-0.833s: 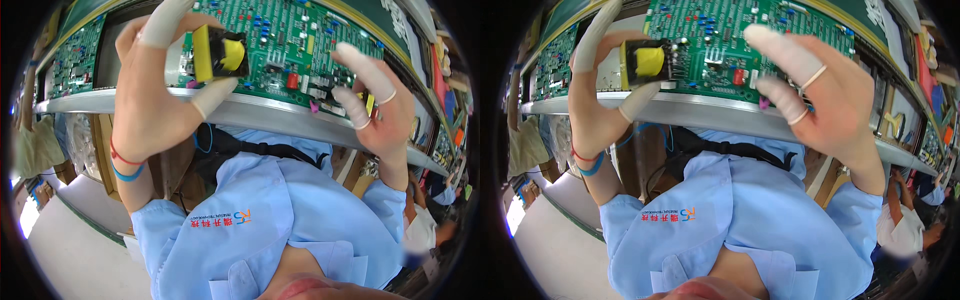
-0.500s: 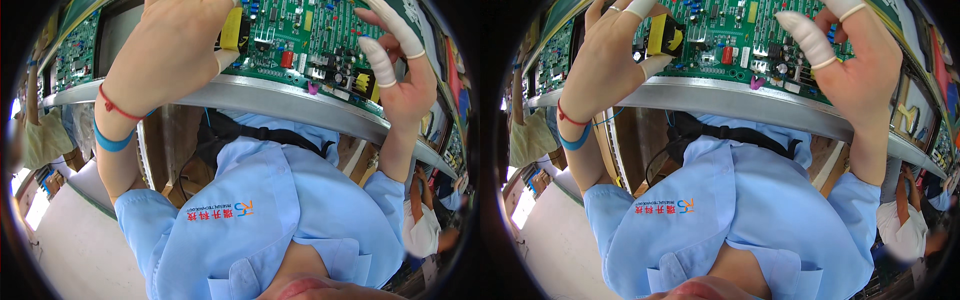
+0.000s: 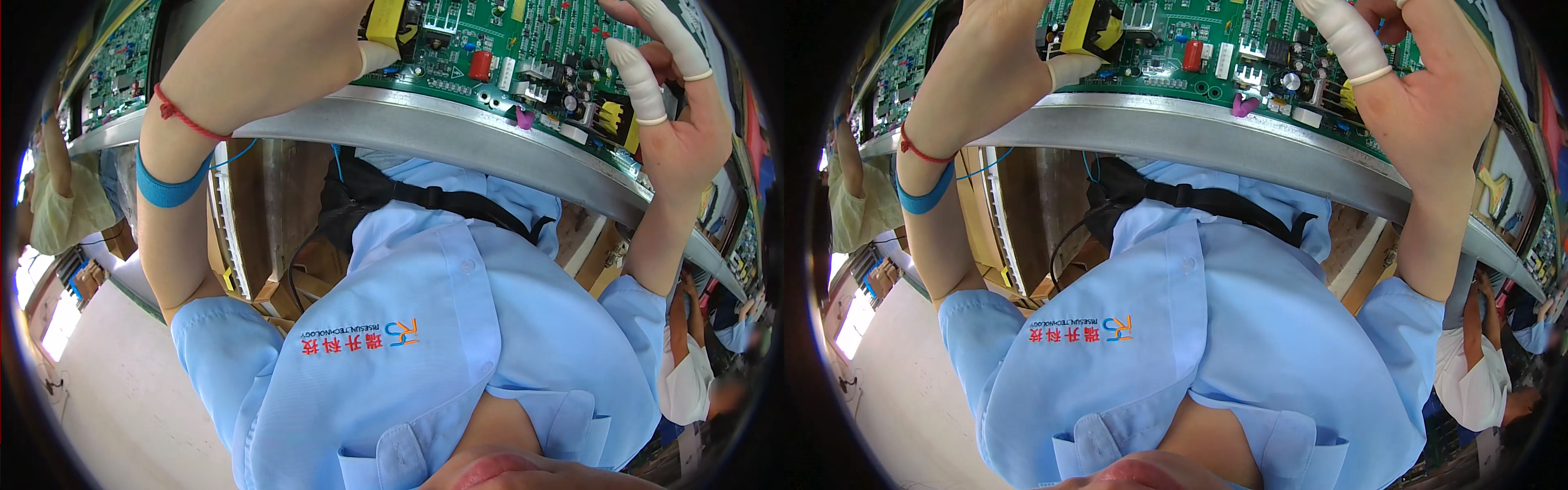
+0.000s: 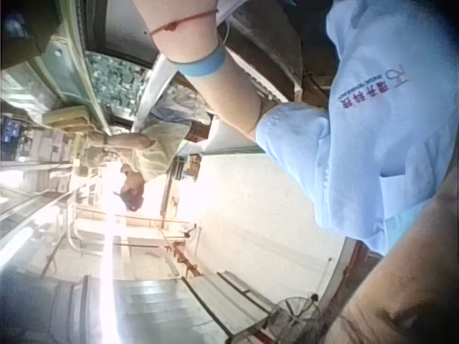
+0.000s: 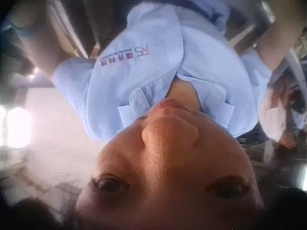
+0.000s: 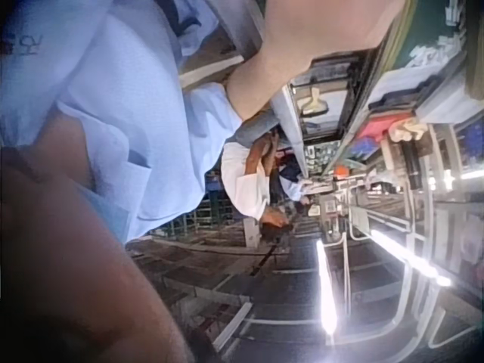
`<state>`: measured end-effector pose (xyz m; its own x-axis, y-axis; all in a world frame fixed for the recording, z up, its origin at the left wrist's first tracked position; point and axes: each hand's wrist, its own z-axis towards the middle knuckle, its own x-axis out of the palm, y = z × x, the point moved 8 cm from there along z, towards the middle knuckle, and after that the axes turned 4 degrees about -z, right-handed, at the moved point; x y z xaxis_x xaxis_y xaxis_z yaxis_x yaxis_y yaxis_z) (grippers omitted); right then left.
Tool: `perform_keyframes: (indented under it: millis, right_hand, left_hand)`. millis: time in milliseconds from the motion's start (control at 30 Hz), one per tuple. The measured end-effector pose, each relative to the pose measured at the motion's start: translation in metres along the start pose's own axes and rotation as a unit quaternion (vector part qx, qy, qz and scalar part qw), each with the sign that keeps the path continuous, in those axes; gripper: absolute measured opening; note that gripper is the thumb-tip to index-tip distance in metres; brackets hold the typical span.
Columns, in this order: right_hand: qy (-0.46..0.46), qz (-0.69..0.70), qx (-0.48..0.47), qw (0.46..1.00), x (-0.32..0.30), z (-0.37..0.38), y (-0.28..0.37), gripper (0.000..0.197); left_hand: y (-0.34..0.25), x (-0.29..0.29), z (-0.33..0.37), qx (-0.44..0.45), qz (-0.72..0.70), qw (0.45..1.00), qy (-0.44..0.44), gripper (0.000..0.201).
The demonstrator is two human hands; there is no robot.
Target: Assembling electronic components onto printed circuit boards on an assembly line.
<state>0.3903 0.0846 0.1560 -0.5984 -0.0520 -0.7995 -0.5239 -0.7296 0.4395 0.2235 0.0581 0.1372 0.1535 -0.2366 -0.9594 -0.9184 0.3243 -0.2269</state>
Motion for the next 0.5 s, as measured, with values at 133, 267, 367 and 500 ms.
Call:
perform_keyframes:
  millis: [133,267,367,500]
  right_hand:
    - [0.005,0.017,0.002,1.000,0.000,0.000,0.007,0.045]
    - [0.034,0.056,0.113,0.991,0.002,-0.006,0.008,0.045]
    - [0.007,-0.016,0.023,1.000,0.003,-0.004,-0.001,0.045]
    - [-0.004,-0.028,0.019,0.999,0.000,-0.002,0.001,0.043]
  left_hand:
    - [0.001,-0.001,-0.014,-0.041,0.035,0.998,0.041,0.082]
    - [-0.003,0.005,-0.005,-0.033,0.058,0.997,0.038,0.079]
    - [-0.013,0.009,0.002,-0.003,0.119,0.991,0.069,0.072]
    - [-0.012,0.008,-0.005,0.004,0.128,0.991,0.042,0.063]
